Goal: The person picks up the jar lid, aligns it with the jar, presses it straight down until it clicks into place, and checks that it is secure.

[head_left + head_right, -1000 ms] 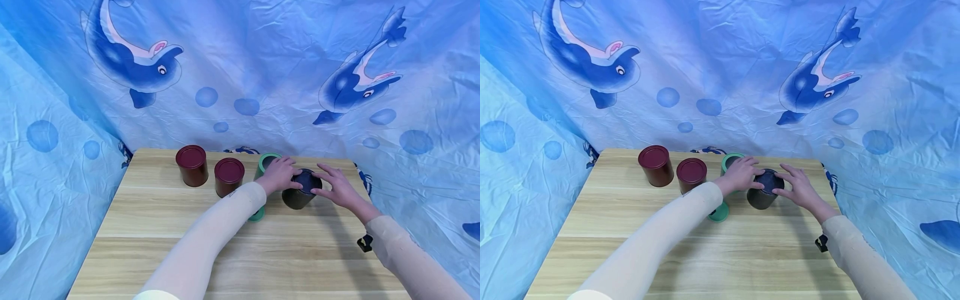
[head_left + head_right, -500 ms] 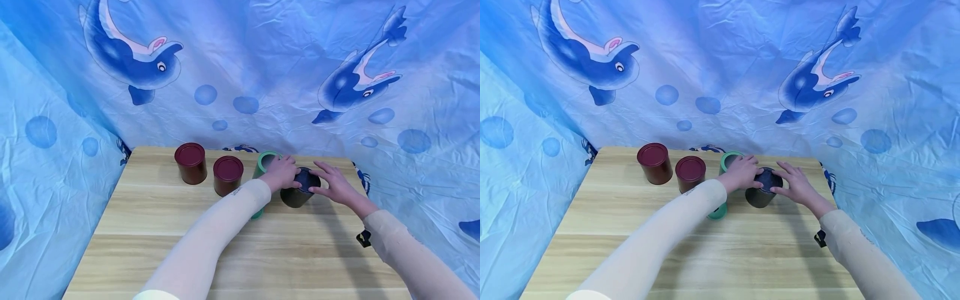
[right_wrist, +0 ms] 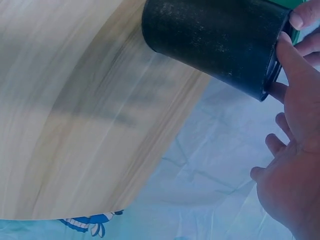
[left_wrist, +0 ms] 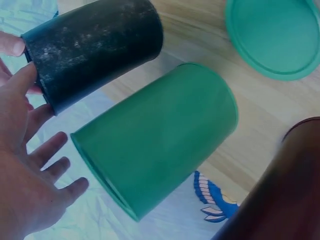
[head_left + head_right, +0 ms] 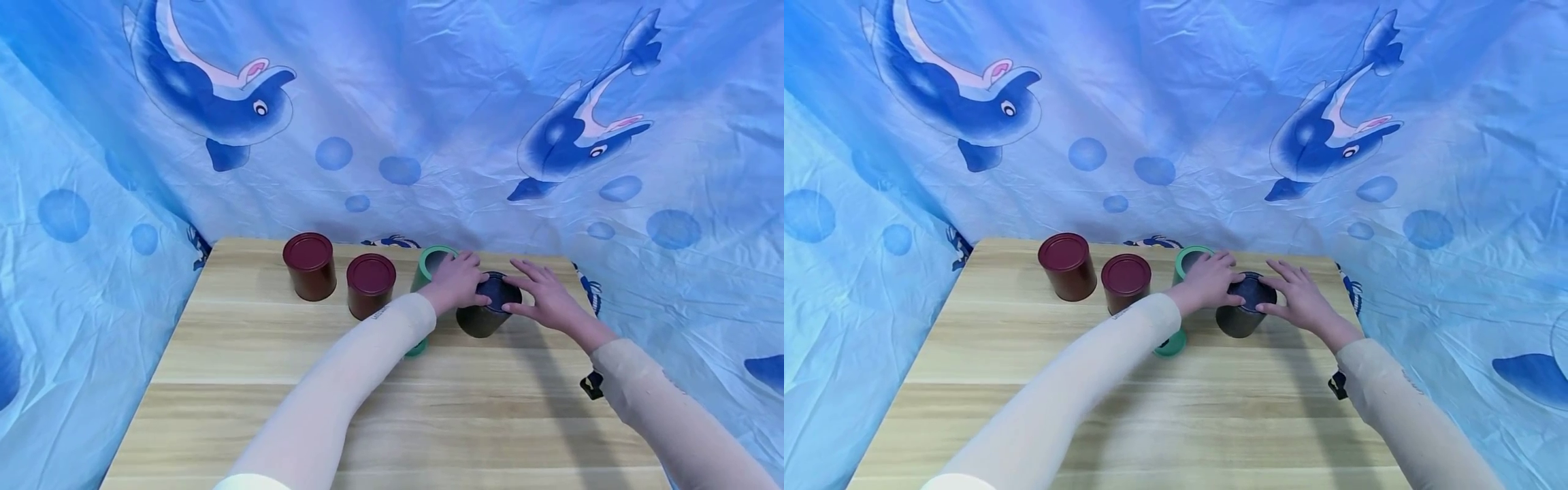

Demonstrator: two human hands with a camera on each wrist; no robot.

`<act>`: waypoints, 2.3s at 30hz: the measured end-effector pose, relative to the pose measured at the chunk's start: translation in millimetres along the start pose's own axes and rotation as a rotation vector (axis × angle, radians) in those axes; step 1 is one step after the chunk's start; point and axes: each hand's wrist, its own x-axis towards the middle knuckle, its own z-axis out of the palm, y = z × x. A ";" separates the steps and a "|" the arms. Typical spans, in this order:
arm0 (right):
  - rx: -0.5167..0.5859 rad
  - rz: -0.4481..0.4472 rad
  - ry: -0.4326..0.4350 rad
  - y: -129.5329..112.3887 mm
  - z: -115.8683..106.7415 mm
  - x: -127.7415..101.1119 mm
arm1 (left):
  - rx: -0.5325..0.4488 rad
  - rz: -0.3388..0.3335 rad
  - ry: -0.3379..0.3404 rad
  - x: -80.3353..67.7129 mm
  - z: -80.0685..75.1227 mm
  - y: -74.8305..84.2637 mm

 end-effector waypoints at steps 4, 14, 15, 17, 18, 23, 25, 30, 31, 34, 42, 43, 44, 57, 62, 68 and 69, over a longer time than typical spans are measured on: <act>-0.014 -0.003 -0.007 -2.3 -2.1 3.5 | 0.045 0.034 0.048 -0.8 5.4 -5.6; -0.049 -0.006 -0.057 -20.5 -12.5 18.7 | 0.055 0.082 0.118 -16.9 0.2 -13.4; -0.056 -0.014 -0.055 -23.9 -14.0 19.8 | 0.057 0.087 0.126 -20.1 -2.3 -14.3; -0.077 -0.033 -0.052 -31.4 -16.6 21.3 | 0.068 0.094 0.137 -27.6 -8.3 -16.3; -0.085 -0.042 -0.051 -35.6 -17.9 21.9 | 0.075 0.098 0.136 -32.1 -12.2 -17.1; -0.097 -0.100 -0.012 -59.1 -20.6 25.0 | 0.090 0.119 0.133 -58.7 -28.7 -23.2; -0.082 -0.123 0.012 -68.3 -20.1 25.1 | 0.095 0.127 0.147 -71.4 -30.8 -27.5; -0.051 -0.178 0.066 -82.8 -13.8 21.9 | 0.110 0.117 0.168 -105.9 -28.4 -39.3; -0.049 -0.188 0.074 -84.8 -12.0 21.2 | 0.107 0.112 0.170 -112.4 -26.9 -41.8; -0.047 -0.213 0.088 -92.1 -6.7 19.5 | 0.093 0.105 0.183 -131.6 -21.1 -48.8; -0.033 -0.267 0.099 -112.0 11.9 12.4 | -0.002 0.109 0.258 -166.9 4.7 -58.0; -0.030 -0.267 0.094 -113.8 14.9 10.6 | -0.020 0.102 0.259 -169.4 8.8 -58.3; -0.033 -0.263 0.087 -115.5 18.3 8.5 | -0.037 0.093 0.259 -171.5 12.9 -58.6; 0.037 -0.286 0.100 -127.5 82.0 -3.1 | -0.176 -0.024 0.230 -187.2 71.7 -58.2; 0.078 -0.246 0.077 -128.1 104.7 -2.5 | -0.174 -0.070 0.211 -187.6 91.3 -56.6; 0.058 -0.159 0.018 -127.2 129.2 0.9 | -0.169 -0.126 0.198 -187.2 107.8 -54.8; 0.053 -0.143 0.005 -127.2 132.6 1.4 | -0.166 -0.131 0.199 -187.3 110.2 -54.6</act>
